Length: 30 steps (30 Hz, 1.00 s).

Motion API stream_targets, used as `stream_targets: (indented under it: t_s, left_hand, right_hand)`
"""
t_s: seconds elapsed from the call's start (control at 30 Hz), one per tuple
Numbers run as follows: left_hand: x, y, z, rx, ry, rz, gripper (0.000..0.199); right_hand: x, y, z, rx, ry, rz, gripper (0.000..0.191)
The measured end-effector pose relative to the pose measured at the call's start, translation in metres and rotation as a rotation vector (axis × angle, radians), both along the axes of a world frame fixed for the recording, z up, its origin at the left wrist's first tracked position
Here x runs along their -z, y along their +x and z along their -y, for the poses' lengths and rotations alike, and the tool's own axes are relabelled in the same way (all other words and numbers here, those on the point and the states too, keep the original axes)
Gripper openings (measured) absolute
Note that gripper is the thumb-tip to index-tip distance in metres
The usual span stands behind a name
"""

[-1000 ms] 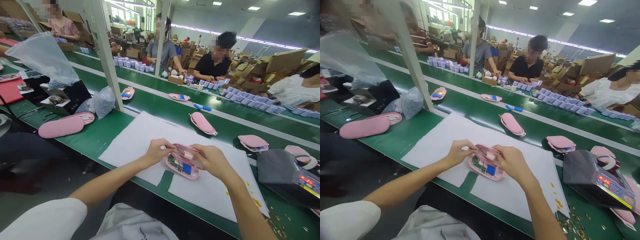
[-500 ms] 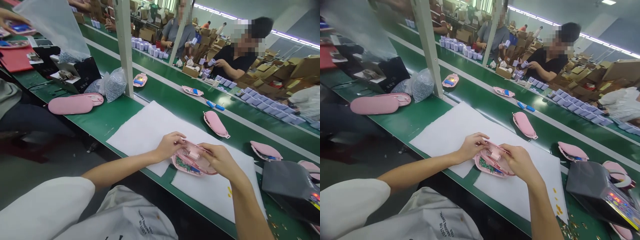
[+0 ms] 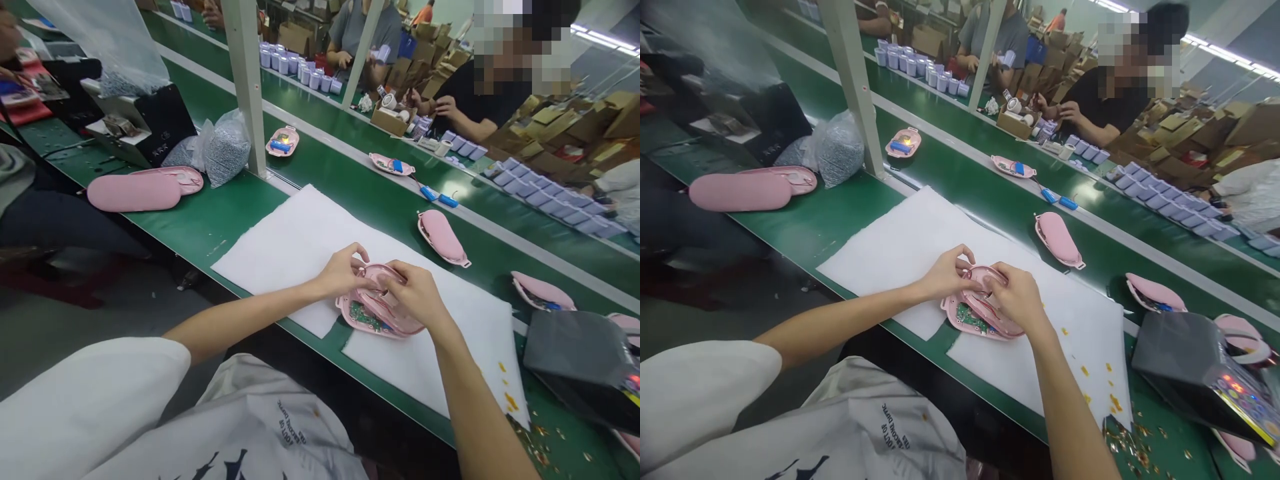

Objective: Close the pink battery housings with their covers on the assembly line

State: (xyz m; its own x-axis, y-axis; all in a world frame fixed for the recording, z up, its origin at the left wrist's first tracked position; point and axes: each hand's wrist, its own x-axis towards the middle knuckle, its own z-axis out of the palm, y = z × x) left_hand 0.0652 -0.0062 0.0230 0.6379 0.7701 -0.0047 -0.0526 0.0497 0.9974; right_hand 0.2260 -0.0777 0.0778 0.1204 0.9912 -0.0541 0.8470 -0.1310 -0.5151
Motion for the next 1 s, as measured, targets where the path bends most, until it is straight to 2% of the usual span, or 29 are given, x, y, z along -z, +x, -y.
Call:
stream_targets:
  t_s: [0.2,0.3,0.43,0.57,0.63,0.7,0.73,0.77,0.8,0.83,0.87,0.93,1.0]
  left_hand:
    - [-0.001,-0.001,0.001,-0.001,0.0,-0.002,0.046]
    - [0.0,0.002,0.002,-0.032,-0.029,-0.016,0.047]
    - [0.005,0.003,-0.001,-0.06,-0.102,-0.037,0.04]
    - [-0.003,0.001,-0.001,0.025,0.0,-0.11,0.022]
    - [-0.009,0.0,-0.002,0.065,0.088,-0.156,0.026]
    - [-0.015,0.001,-0.006,0.142,0.118,-0.18,0.032]
    - [-0.017,0.002,-0.009,0.195,0.121,-0.2,0.035]
    - [-0.02,0.003,-0.011,0.248,0.124,-0.228,0.036]
    - [-0.022,0.004,-0.013,0.293,0.125,-0.258,0.037]
    - [-0.024,0.005,-0.014,0.326,0.125,-0.288,0.037]
    - [-0.026,0.005,-0.014,0.347,0.119,-0.312,0.037]
    - [-0.029,0.008,-0.012,0.335,0.089,-0.323,0.036]
    - [-0.029,0.011,-0.01,0.267,0.039,-0.301,0.038]
  right_hand:
    - [0.0,-0.002,-0.003,0.026,0.029,-0.114,0.026]
    - [0.001,0.0,-0.003,0.041,0.043,-0.078,0.022]
    - [0.007,0.007,-0.005,0.051,0.072,-0.016,0.019]
    - [0.006,-0.005,-0.005,0.062,0.195,-0.019,0.015]
    - [0.007,-0.008,-0.001,0.048,0.213,-0.032,0.012]
    - [0.01,0.005,0.011,0.084,0.278,-0.134,0.018]
    - [0.013,0.018,0.024,0.193,0.367,-0.218,0.021]
    - [0.016,0.036,0.042,0.361,0.488,-0.309,0.025]
    - [0.02,0.057,0.065,0.57,0.622,-0.395,0.028]
    - [0.023,0.08,0.092,0.865,0.779,-0.478,0.031]
    - [0.027,0.104,0.12,1.015,0.842,-0.496,0.034]
    - [0.034,0.146,0.168,1.128,0.869,-0.527,0.038]
    - [0.039,0.177,0.198,1.115,0.854,-0.518,0.042]
